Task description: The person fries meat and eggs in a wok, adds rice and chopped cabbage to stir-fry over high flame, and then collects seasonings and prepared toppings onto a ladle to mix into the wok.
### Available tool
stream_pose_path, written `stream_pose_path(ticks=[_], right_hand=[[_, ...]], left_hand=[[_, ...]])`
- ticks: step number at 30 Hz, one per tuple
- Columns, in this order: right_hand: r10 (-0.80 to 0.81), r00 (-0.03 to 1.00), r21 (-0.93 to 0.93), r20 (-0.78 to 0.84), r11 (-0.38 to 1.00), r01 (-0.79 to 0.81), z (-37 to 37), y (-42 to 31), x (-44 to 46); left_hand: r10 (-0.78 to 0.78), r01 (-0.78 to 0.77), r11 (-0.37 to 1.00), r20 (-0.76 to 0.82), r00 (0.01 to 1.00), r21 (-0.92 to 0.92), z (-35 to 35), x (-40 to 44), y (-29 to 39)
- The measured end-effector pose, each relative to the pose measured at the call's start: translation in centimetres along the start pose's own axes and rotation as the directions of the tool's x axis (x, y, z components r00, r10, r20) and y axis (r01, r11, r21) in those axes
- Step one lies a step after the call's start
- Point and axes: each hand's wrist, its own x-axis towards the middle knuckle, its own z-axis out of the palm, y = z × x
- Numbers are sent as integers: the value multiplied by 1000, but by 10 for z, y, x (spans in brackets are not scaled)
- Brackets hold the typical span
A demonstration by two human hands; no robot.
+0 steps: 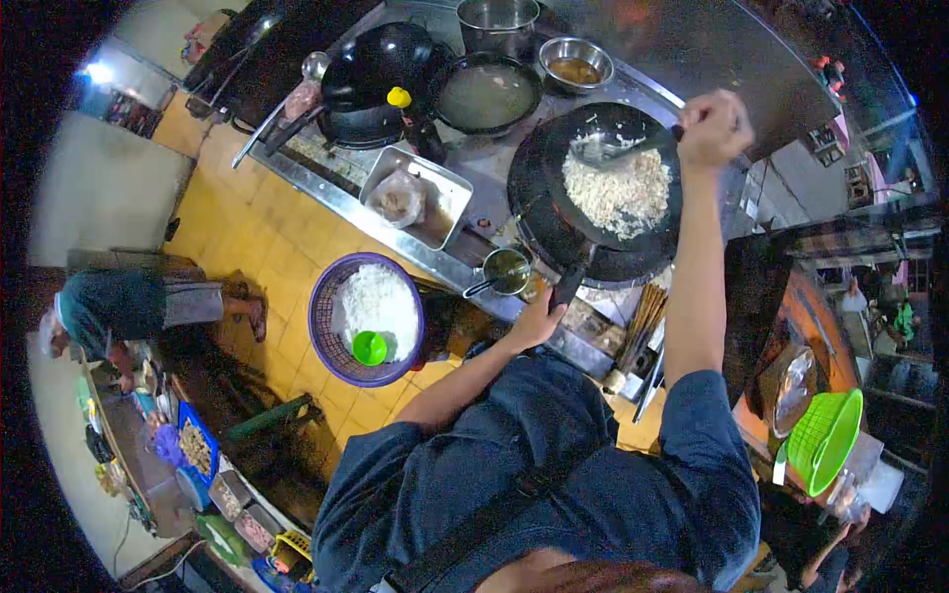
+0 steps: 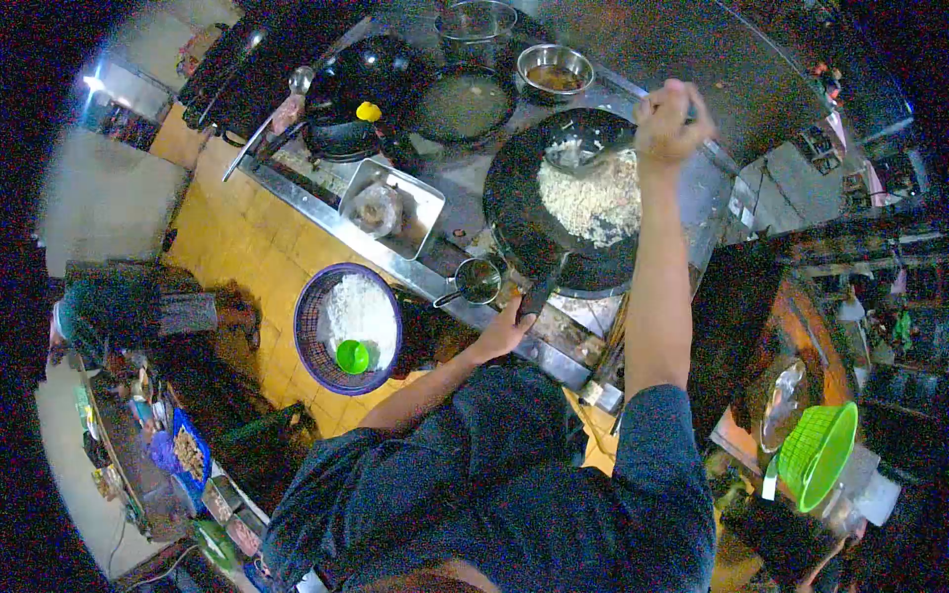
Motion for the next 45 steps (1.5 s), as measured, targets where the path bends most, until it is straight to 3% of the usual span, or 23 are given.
stream_pose_path(ticks=[3,5,7,8,11,13,18,20,21,27,29,31,32,33,34,35,37,38,39,41,43,44,45], right_hand=[[38,999,-64,33,997,-36,0,-1,5],[15,998,14,66,1000,-16,4,-18,1],[-13,995,-30,-95,999,10,2,7,-6],[53,998,-4,-20,999,-53,0,8,-6],[77,997,-121,-1,990,-77,6,-16,-6],[73,997,58,-35,996,-71,2,-23,-8],[112,993,56,-35,992,-110,-12,-19,-19],[41,999,-168,8,985,-39,-10,-49,-38],[-174,984,-298,25,938,174,-23,-15,-53],[11,992,-9,129,1000,-10,-42,-34,-74],[-37,982,-343,186,934,100,-53,-36,-108],[48,980,-691,193,716,101,-63,-57,-131],[443,884,-456,-151,762,-460,-63,-79,-154],[789,531,-43,-309,546,-837,-60,-94,-168],[899,336,165,-282,390,-906,-56,-98,-173],[968,127,361,-215,200,-911,-55,-102,-178],[955,-15,308,296,-111,-945,-164,-21,-218],[992,130,-356,-4,120,-927,-144,-42,-220],[895,424,-886,-139,79,-458,-123,-64,-218],[853,519,-989,-47,-111,94,-152,-92,-229],[894,415,-935,-171,-280,217,-105,-171,-196],[893,415,-939,-176,-279,201,-98,-188,-191],[901,398,-937,-174,-276,214,-94,-202,-188]], left_hand=[[-113,122,990,116,987,-71,-9,-3,13],[-30,29,999,-10,1000,-40,-4,-1,11],[-35,37,998,-48,998,51,3,-5,3],[110,-104,992,-77,991,77,6,2,-5],[37,-38,997,-9,999,-74,-10,-3,20],[-67,78,980,64,996,-184,-18,-4,32],[11,-9,995,20,1000,-95,-11,-1,19],[-40,42,995,21,999,-94,-6,7,8],[-107,110,990,35,994,-94,1,5,0],[-115,115,993,62,991,7,-25,26,31],[-259,279,959,246,934,-49,-20,14,25],[-273,292,955,224,936,-56,-15,18,20],[-233,252,966,219,948,-65,-18,15,22],[-182,202,976,205,962,-78,-20,21,25],[-145,171,961,134,980,-215,23,47,-43],[-142,170,961,137,980,-217,20,53,-32],[-312,423,882,416,854,-206,0,58,8],[-224,679,545,695,683,-492,-4,63,16],[-221,676,556,697,682,-484,-4,62,26],[-254,562,617,537,804,-551,1,50,48],[-217,266,719,156,964,-642,88,57,-3],[-150,464,408,444,883,-786,27,26,84],[-68,694,93,690,720,-714,-43,-9,182]])
